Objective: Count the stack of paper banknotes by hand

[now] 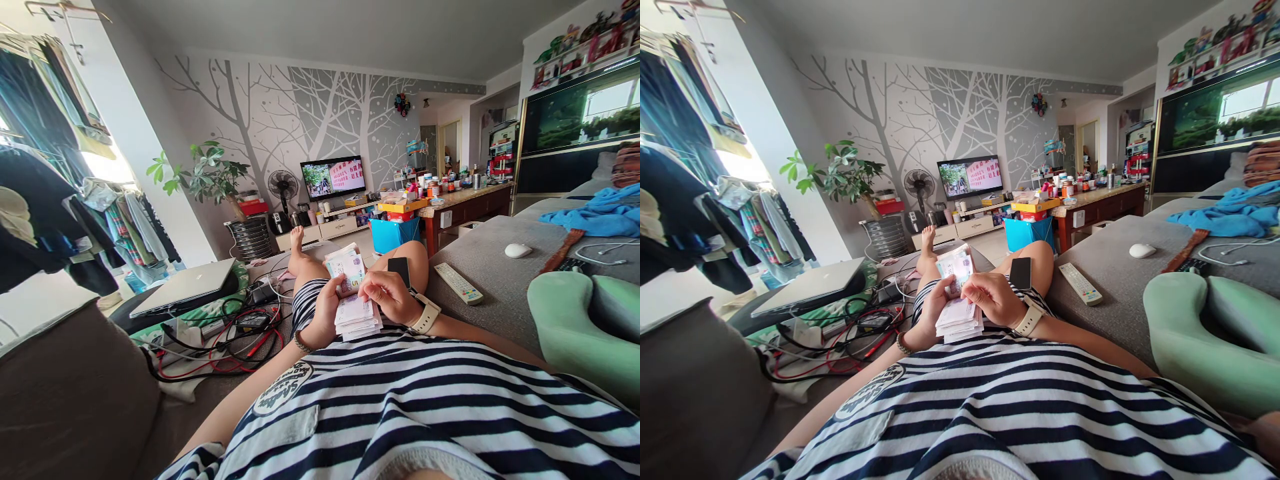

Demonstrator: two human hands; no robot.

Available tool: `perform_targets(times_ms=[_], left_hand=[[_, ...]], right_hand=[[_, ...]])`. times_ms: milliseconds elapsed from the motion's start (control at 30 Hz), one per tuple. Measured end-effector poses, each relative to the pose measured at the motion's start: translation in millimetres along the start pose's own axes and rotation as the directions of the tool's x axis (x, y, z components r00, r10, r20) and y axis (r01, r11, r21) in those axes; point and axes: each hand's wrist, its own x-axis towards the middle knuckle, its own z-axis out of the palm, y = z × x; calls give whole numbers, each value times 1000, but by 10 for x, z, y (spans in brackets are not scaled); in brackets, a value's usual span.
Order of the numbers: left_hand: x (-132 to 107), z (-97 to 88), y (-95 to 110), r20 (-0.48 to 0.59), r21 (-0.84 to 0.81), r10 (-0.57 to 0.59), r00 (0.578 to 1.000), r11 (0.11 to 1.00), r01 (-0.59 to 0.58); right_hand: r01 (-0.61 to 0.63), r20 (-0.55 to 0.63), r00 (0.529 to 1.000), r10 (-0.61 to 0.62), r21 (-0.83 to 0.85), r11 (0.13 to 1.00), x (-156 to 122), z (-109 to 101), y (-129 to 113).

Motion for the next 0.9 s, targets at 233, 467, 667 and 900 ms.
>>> perform_targets(times_ms=[233, 467, 667, 900], left_hand=[[-138, 14, 57, 36, 61, 7, 999, 998, -9], [-268, 126, 110, 43, 122, 39, 998, 992, -44], [-241, 102, 87, 57, 126, 27, 998, 991, -34], [-224, 99, 69, 85, 16, -47, 995, 999, 46]], right_hand=[[-245, -253, 943, 214, -97, 965, 33, 55, 86], [-379, -334, 884, 326, -105, 919, 50, 48, 209], [-389, -320, 884, 341, -100, 916, 47, 50, 256], [-373, -316, 887, 338, -56, 926, 40, 60, 233]])
